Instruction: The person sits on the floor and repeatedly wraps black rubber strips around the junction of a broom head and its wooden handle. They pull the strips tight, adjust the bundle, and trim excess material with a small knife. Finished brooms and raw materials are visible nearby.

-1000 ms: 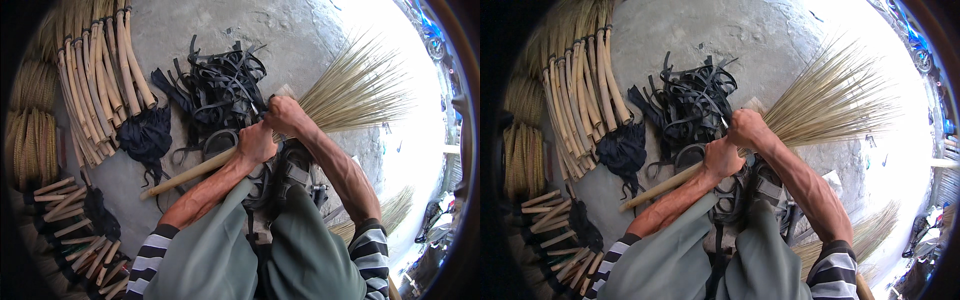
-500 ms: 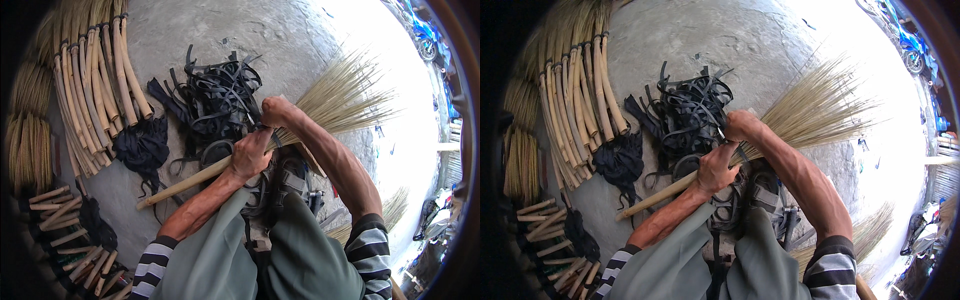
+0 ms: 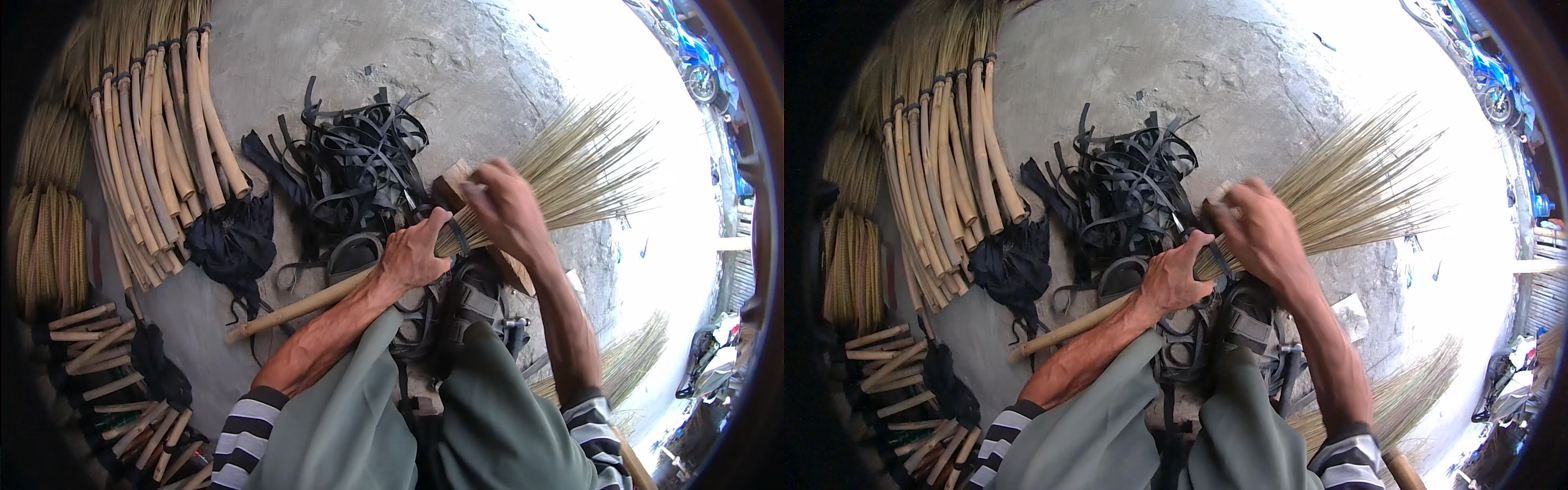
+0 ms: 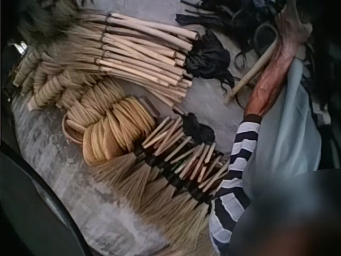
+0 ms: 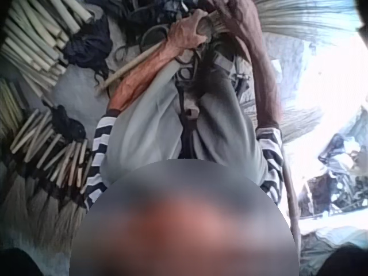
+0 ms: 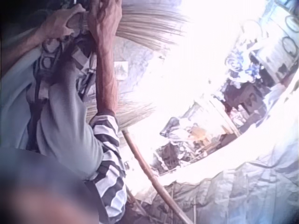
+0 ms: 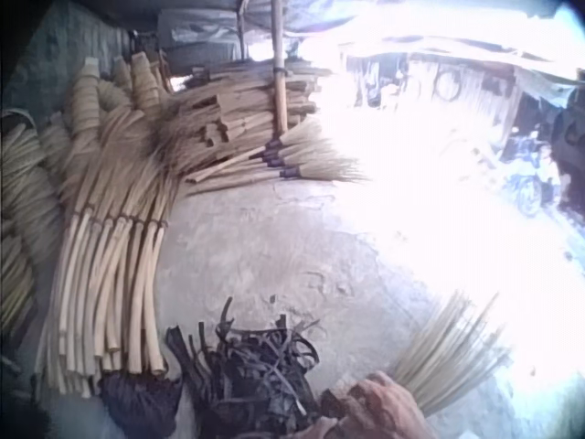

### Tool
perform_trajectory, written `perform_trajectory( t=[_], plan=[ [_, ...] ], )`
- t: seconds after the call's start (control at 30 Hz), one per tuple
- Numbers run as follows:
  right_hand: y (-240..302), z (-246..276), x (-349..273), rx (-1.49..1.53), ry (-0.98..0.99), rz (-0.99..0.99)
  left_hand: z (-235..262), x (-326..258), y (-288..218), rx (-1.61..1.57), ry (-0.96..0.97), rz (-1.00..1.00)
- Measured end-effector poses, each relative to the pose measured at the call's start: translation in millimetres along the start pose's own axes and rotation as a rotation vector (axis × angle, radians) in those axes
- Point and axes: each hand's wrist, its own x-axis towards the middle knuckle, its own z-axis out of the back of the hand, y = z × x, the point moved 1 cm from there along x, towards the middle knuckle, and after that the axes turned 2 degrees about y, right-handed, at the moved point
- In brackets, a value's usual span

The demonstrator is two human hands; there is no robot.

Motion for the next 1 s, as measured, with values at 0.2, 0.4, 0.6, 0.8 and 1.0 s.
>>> perform_trajectory(
  t=[0.2, 0.4, 0.6, 0.8, 1.0],
  plan=[
    [-9.0, 14.8, -77.4, 0.194, -0.427, -0.365, -11.5, -4.9, -7.5, 0.056, -0.067, -0.021],
    [-20.4, -4.5, -88.1, 0.409, -0.510, -0.550, -17.3, -8.5, -11.7, 0.122, -0.105, -0.031],
    [-20.2, -26.7, -81.4, 0.869, -0.383, -0.608, -17.1, -7.3, -10.2, 0.176, -0.104, -0.042],
    [-15.8, -45.7, -107.8, 0.942, -0.528, -0.652, -11.6, -2.5, -2.5, 0.141, -0.098, -0.032],
    [-33.2, -37.2, -95.5, 0.826, -0.459, -0.646, -6.2, 2.6, -1.9, 0.086, -0.088, 0.012]
  ],
)
